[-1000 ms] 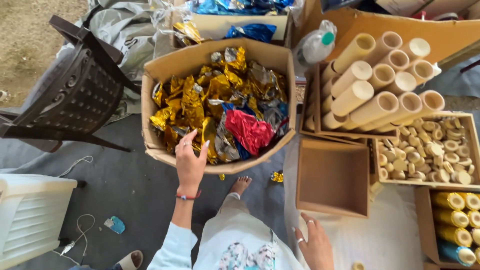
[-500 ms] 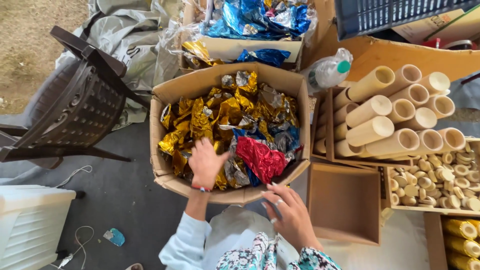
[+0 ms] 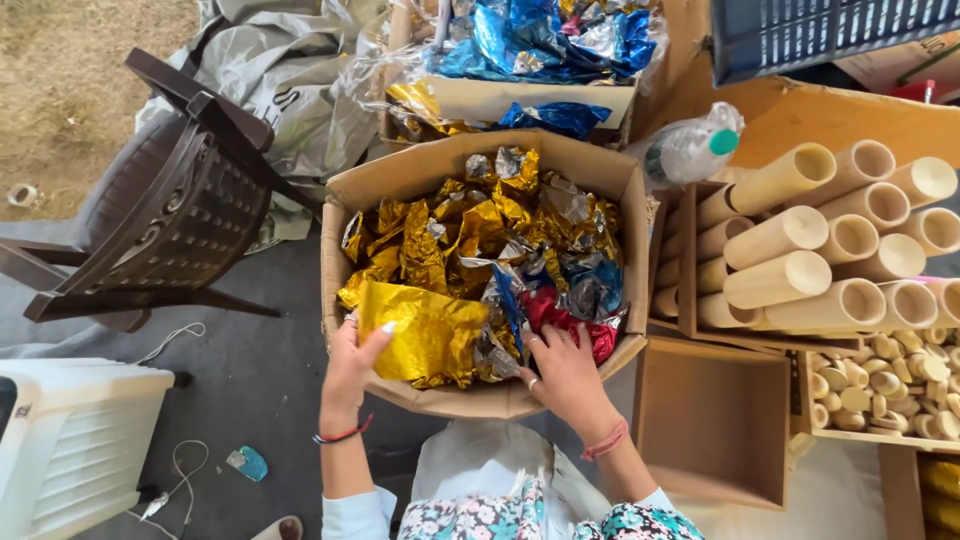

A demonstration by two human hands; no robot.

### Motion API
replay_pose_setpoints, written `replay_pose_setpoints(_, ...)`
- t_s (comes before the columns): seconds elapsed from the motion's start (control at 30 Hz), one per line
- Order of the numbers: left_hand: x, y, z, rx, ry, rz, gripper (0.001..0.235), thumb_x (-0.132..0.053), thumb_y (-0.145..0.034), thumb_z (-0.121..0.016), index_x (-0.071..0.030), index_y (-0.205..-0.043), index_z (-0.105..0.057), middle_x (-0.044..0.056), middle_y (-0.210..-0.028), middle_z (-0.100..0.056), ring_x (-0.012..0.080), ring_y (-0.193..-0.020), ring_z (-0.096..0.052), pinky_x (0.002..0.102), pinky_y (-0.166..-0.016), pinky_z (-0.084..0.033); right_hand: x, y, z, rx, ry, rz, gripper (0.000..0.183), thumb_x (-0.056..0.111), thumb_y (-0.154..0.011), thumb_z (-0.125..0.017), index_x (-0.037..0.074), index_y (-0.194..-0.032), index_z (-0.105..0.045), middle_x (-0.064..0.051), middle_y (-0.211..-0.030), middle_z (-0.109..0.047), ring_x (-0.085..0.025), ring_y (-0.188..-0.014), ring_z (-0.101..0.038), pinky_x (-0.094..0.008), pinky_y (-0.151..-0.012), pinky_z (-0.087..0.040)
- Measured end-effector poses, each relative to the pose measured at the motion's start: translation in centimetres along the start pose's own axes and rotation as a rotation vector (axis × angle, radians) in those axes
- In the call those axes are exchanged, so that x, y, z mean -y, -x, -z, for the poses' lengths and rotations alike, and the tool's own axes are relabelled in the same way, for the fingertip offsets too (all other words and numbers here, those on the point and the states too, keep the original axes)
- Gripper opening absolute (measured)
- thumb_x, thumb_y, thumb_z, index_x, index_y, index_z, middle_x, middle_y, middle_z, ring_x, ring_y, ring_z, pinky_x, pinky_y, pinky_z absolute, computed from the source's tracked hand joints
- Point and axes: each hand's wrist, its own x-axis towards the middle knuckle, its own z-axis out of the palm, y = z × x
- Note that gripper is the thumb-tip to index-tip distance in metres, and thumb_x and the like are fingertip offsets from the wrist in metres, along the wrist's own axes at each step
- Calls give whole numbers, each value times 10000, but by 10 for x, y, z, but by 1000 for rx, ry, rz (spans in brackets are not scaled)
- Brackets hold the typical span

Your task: The person prepares and wraps cylindrical gift containers or candle tubes by hand. The person cleans the internal cardboard core, wraps a small decorative bottle with gold-foiled paper or shiny wrapping material, applies tape, handles wooden circle lids from a tray, and organizes thread spools on the worktable.

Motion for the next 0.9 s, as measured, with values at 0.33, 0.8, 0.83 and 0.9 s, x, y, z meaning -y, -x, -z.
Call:
replay_pose_setpoints(0.33, -61, -13, -113, 358, -873, -222, 298, -274, -887, -730, -49, -1082, -719, 116, -998, -763, 219, -912, -742, 346, -813, -558, 36, 16, 27, -433, -362, 155, 595, 261, -845, -759, 81, -1379, -570, -201, -1442, -532, -371, -1320, -487, -526, -1152, -311)
replay_pose_setpoints(0.8, -70, -96, -110, -54, -901, -391, 182, -200, -889, -700, -70, -997, -767, 104, -1035, -749, 258, -988, -645, 361, -900, -506, 40, 18, -6, -135, -87, -10, 458, 348, -823, -738, 96, -1192, -638, -186, -1346, -574, -335, -1334, -477, -620, -1161, -194)
replay_pose_setpoints(0.83, -82, -84, -111, 47, -647, -347, 177, -159, -917, -637, -43, -1012, -731, 102, -1074, -747, 207, -1010, -652, 321, -918, -503, 36, 17, -11, -178, -162, -10, 404, 312, -868, -730, 113, -1210, -648, -135, -1309, -612, -306, -1299, -524, -622, -1187, -208)
replay_pose_setpoints(0.9, -89, -69, -106, 144, -394, -302, 179, -118, -945, -574, -15, -1027, -696, 100, -1114, -746, 155, -1032, -658, 280, -936, -500, 33, 18, -7, -223, -238, -9, 352, 276, -913, -723, 131, -1227, -658, -84, -1272, -649, -276, -1264, -570, -623, -1214, -223)
